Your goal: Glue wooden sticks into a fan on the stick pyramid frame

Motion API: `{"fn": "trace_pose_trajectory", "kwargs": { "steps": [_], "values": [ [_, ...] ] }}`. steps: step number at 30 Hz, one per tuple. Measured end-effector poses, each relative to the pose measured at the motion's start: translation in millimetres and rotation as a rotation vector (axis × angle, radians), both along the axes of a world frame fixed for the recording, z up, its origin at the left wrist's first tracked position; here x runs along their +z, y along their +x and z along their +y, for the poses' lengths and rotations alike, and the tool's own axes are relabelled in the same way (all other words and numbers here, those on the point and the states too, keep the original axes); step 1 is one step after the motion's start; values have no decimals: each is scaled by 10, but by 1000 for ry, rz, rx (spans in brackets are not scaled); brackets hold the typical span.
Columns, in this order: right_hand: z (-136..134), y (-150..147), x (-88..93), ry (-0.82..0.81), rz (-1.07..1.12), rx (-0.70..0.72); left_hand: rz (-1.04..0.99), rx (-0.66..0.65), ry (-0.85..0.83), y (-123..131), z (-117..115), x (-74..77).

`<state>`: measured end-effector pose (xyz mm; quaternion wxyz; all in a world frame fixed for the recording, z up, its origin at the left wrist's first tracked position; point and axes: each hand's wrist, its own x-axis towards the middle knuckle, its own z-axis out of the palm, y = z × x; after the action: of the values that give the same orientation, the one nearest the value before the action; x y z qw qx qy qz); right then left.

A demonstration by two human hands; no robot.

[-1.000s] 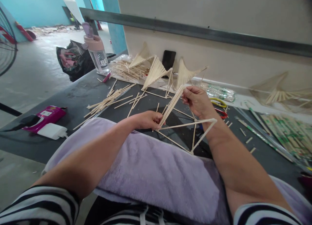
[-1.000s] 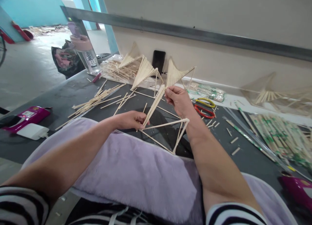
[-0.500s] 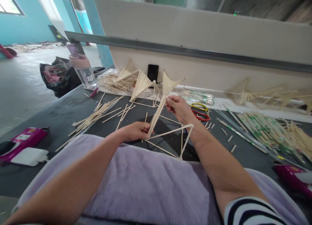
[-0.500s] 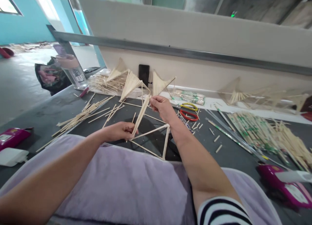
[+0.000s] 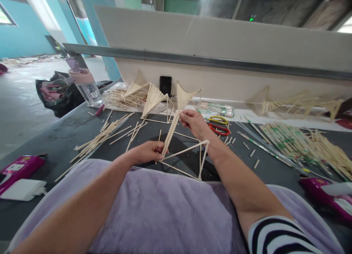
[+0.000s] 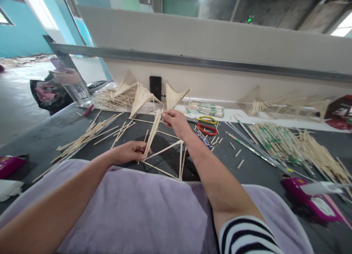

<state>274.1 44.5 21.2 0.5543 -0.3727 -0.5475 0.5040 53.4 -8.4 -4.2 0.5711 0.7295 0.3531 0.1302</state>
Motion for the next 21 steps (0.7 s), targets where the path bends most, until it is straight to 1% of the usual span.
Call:
{"fn": "trace_pose_trajectory", "kwargs": {
  "steps": [4,6,7,9,11,13,15,17,19,21],
  "values": [
    [9,0,-16,11,19,9,-1,-9,2,-4,-9,16],
    [12,-2,-16,21,18,18,-24,24,30,6,10,19],
    [11,-4,-12,22,16,20,-49,70,56,21,26,28],
    [8,-12,0,14,9,15,-119,227,111,78,69,80],
    [6,-21,13,6,5,4,-191,420,145,178,117,178],
    [10,-25,16,21,-2,-2,-254,556,147,318,162,302],
    [21,-23,9,52,-11,2,-303,614,148,485,204,405],
    [36,-16,-3,80,-13,19,-318,637,180,652,245,445],
    [49,-8,-13,94,-5,37,-310,647,245,791,282,413],
    [58,-2,-16,104,-6,44,-298,673,329,884,309,340]
  ]
}}
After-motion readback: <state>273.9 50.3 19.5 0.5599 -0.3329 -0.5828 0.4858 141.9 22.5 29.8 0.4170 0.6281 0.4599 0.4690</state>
